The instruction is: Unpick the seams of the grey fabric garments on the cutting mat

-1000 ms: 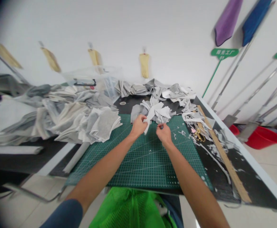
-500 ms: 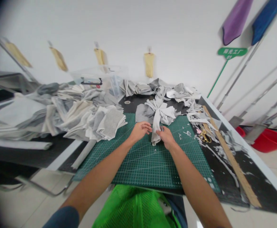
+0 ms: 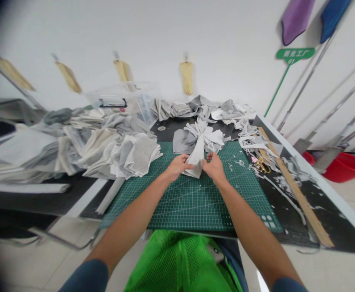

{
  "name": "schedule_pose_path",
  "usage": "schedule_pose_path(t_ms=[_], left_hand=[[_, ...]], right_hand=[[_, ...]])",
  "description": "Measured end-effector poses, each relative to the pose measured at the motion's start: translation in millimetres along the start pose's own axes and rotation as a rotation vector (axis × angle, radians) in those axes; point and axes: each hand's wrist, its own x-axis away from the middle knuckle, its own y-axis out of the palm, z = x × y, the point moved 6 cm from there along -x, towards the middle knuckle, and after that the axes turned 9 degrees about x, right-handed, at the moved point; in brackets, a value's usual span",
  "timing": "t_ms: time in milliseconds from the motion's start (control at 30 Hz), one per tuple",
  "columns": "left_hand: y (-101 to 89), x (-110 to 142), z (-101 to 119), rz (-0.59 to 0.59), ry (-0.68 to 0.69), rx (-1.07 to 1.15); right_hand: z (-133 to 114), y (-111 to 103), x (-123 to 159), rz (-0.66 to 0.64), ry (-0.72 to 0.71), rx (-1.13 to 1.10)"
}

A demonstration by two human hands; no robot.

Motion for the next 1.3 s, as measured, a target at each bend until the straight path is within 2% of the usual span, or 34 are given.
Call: schedule_pose_path(t_ms=[67,133,200,267,367,433,533,667,767,867,933,1033,1133,1300], left_hand=[[-1.1,1.5,5.1,0.048,0.077,-0.119],[8.8,4.5,6.6,-0.038,0.099,-0.122],[21.8,8.7,7.0,-0.167,0.087,-0.034],[28.0,12.1,7.8,-0.228,0.062,0.05],[23.1,12.6,8.3,-0.22,0.006,0.102],[15.8,10.6,9.4,-0.203,-0.014,0.124],[1.6,5.7,13.9,-0.107,0.008,0.149],[-16.5,2.0,21.6,0.102,0.056,0.159],[-27.0,3.8,27.3,0.279,0.101,0.135],[-28.3,6.5,31.1,0.353,0.13,0.072],[-23.3,7.4,32.2,0.32,0.136,0.037],[-9.5,8.6,30.6,0.154,0.101,0.036],[3.8,12.2,29.0,-0.039,0.062,0.078],[16.0,19.5,29.8,-0.246,0.116,0.009]], right_hand=[[-7.7,-1.6,3.1,0.014,-0.076,0.042],[-13.0,7.0,8.8,-0.119,-0.082,-0.028],[-14.0,16.6,15.8,-0.251,-0.012,-0.134],[-12.3,22.3,21.0,-0.327,0.07,-0.223],[-7.5,23.7,22.3,-0.365,0.155,-0.328],[-3.7,20.4,19.5,-0.337,0.186,-0.383],[3.6,10.1,12.5,-0.215,0.197,-0.353],[8.2,-7.5,3.1,-0.044,0.072,-0.011],[8.8,-12.5,-0.4,-0.033,-0.007,0.25],[7.0,-16.7,-0.4,0.012,-0.017,0.393],[-1.6,-20.1,2.0,0.094,-0.075,0.39],[-21.9,-18.6,9.7,0.128,-0.247,0.233],[-36.9,-10.1,17.8,0.011,-0.337,0.053],[-42.2,1.8,23.5,-0.189,-0.34,-0.062]])
